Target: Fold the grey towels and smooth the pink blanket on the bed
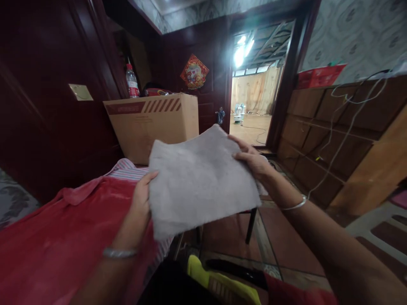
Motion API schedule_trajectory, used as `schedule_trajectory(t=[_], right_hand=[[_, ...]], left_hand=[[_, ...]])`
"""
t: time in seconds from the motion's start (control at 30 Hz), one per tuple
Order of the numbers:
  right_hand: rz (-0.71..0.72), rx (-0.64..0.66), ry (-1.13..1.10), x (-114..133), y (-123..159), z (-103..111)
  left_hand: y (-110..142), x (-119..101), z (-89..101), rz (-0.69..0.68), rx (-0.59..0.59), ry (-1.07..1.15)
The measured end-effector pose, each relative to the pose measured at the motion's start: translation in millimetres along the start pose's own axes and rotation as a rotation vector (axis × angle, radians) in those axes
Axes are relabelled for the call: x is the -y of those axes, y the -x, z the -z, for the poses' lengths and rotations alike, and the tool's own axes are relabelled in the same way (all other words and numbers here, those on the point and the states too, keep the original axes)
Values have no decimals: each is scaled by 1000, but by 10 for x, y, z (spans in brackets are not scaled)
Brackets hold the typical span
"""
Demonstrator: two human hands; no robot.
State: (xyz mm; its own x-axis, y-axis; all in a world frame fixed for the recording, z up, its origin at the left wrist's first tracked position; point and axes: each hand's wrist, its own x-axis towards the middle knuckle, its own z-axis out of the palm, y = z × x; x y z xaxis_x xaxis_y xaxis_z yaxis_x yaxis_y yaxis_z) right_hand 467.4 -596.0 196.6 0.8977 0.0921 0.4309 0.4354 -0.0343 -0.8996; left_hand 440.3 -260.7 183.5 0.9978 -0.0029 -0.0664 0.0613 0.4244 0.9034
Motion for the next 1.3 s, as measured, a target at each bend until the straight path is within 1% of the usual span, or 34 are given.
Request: schedule_trajectory(t=[0.03, 0.1, 0.17, 0.2, 0.27, 0.37, 0.43, 0.5, 0.63, 0.73, 0.83, 0.9, 0.93, 1.0, 1.07, 1.13, 1.2, 1.23, 1.27, 1.3], right_hand=[[10, -46, 55, 8, -43, 195], [20, -141, 156, -17, -120, 560], [28, -228, 234, -116, -178, 876], [25, -259, 261, -197, -196, 1010], [-14, -284, 292, -406, -208, 1223], [-134, -301, 315, -730, -180, 1396], [-181, -321, 308, -868, -154, 1432], [-196, -332, 260, -919, -140, 1434], [-235, -348, 137, -893, -151, 1423], [-209, -369, 151, -894, -170, 1442], [-114, -402, 279, -924, -183, 1473], [-55, -441, 440, -934, -186, 1486], [-39, -463, 544, -934, -185, 1486], [-34, -502, 762, -921, -177, 1479], [-42, -502, 934, -896, -161, 1460], [-13, -463, 1055, -860, -140, 1429], [59, -423, 1148, -814, -120, 1374], [103, -407, 1183, -787, -113, 1336], [148, -387, 1210, -759, -110, 1289], [191, -359, 1231, -732, -110, 1237]], left_hand=[[-176, 41, -202, 34, 16, 25], [-486, 139, -562, 59, 82, 59], [-739, 252, -840, 70, 150, 84], [-846, 314, -947, 84, 175, 89], [-1029, 441, -1097, 132, 191, 75], [-1230, 617, -1177, 186, 154, 27], [-1320, 699, -1156, 189, 147, 19], [-1385, 743, -1115, 178, 168, 24], [-1460, 737, -1087, 149, 181, 19], [-1462, 701, -1121, 111, 153, -31], [-1420, 677, -1142, 47, 186, -102], [-1386, 675, -1139, 3, 215, -153], [-1370, 677, -1134, -16, 206, -184], [-1349, 680, -1123, -56, 153, -269], [-1339, 673, -1110, -137, 81, -396], [-1337, 648, -1096, -294, -10, -564], [-1336, 611, -1088, -474, -122, -749], [-1333, 594, -1090, -550, -156, -827], [-1326, 582, -1098, -614, -152, -889], [-1316, 578, -1115, -670, -110, -933]])
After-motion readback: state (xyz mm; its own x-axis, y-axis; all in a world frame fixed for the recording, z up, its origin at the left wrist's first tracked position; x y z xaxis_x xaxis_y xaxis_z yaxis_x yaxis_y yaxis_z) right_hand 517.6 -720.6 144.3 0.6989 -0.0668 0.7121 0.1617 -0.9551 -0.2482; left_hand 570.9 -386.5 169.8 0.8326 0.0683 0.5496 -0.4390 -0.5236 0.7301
